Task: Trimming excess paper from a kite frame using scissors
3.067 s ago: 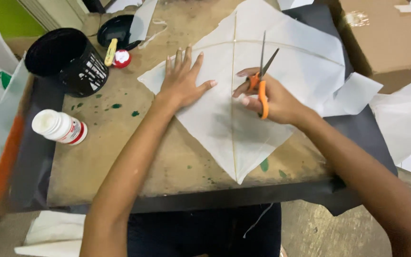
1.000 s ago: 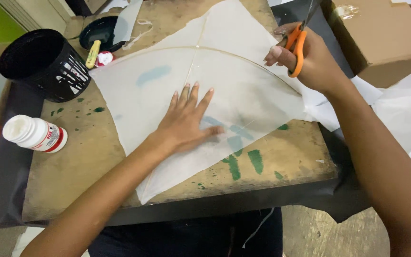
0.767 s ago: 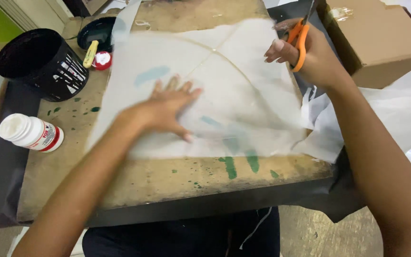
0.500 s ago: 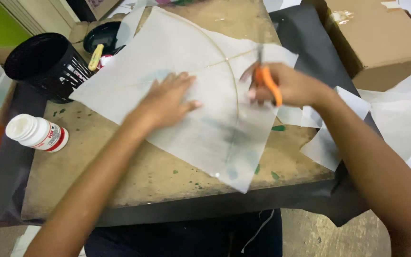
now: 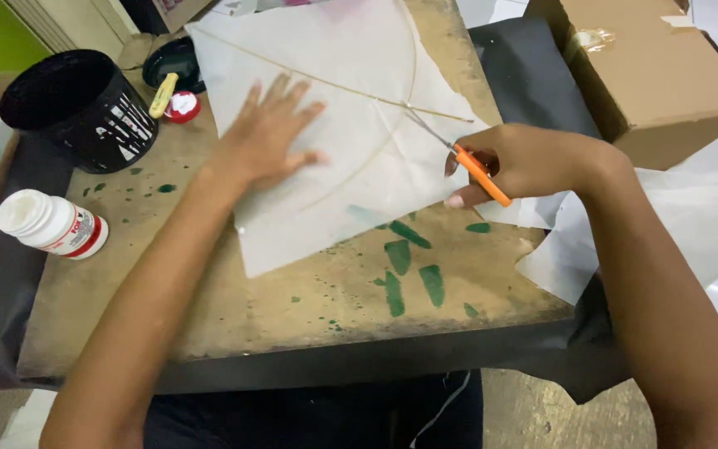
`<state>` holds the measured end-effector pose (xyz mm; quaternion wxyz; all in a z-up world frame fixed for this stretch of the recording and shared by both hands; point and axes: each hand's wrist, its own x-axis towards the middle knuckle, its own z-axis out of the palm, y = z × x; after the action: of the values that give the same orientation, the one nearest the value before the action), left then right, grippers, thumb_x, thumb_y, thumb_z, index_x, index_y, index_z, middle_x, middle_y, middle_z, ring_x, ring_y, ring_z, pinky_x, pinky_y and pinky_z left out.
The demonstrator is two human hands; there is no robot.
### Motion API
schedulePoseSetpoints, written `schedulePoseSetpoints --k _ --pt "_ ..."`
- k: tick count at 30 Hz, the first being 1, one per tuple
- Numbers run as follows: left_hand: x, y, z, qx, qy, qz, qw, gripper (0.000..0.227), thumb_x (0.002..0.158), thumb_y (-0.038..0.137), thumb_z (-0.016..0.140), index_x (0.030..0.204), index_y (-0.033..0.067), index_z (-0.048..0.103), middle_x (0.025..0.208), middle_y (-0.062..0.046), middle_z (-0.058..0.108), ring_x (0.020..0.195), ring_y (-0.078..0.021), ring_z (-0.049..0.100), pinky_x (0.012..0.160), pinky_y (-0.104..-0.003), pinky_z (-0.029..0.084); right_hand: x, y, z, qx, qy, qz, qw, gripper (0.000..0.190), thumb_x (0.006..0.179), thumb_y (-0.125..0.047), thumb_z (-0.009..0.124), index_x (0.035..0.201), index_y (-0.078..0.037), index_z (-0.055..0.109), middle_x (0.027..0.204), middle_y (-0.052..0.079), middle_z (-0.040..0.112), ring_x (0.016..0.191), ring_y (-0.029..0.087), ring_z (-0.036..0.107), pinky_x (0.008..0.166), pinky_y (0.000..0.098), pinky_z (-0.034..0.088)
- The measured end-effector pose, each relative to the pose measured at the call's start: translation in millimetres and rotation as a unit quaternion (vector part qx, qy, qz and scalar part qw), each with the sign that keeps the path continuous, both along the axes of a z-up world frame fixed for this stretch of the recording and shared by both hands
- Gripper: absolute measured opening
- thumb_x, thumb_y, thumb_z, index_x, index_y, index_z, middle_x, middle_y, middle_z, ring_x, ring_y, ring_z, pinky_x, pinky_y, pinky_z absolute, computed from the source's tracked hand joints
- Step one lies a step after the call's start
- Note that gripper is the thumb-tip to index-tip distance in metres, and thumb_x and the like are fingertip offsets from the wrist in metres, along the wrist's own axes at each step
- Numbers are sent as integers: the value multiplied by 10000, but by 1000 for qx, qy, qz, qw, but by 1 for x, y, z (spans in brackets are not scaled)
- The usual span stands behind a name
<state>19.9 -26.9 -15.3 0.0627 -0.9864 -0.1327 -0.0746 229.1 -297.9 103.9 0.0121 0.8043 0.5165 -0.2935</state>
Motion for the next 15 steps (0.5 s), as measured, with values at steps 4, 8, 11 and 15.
schedulePoseSetpoints --k 4,8,11,15 --pt "5 -34 4 2 -85 46 995 565 993 498 560 1394 99 570 1526 -160 477 1429 -378 365 1090 -585 324 8 0 -6 56 21 -20 998 435 815 -438 785 1111 -126 714 749 58 547 695 191 475 639 324 362" --pt "17 -106 25 -206 50 222 952 929 912 762 307 1596 147 178 1672 -165 119 1518 -404 134 1184 -640 158 5 2 -5 89 5 -40 995 495 816 -448 759 1175 -116 683 885 68 636 769 209 530 675 350 417" --pt "19 -120 16 -264 80 238 931 990 859 794 268 1629 220 29 1696 -135 -70 1544 -375 -62 1202 -623 -9 2 1 -2 76 16 -62 995 533 816 -448 737 1233 -123 671 952 65 662 810 217 558 708 355 433" --pt "12 -105 14 -252 127 186 941 941 872 760 273 1634 266 26 1698 -113 -155 1551 -347 -173 1201 -624 -102 12 3 -7 91 45 -30 994 470 844 -435 694 1146 -75 686 821 95 630 702 223 552 669 348 431"
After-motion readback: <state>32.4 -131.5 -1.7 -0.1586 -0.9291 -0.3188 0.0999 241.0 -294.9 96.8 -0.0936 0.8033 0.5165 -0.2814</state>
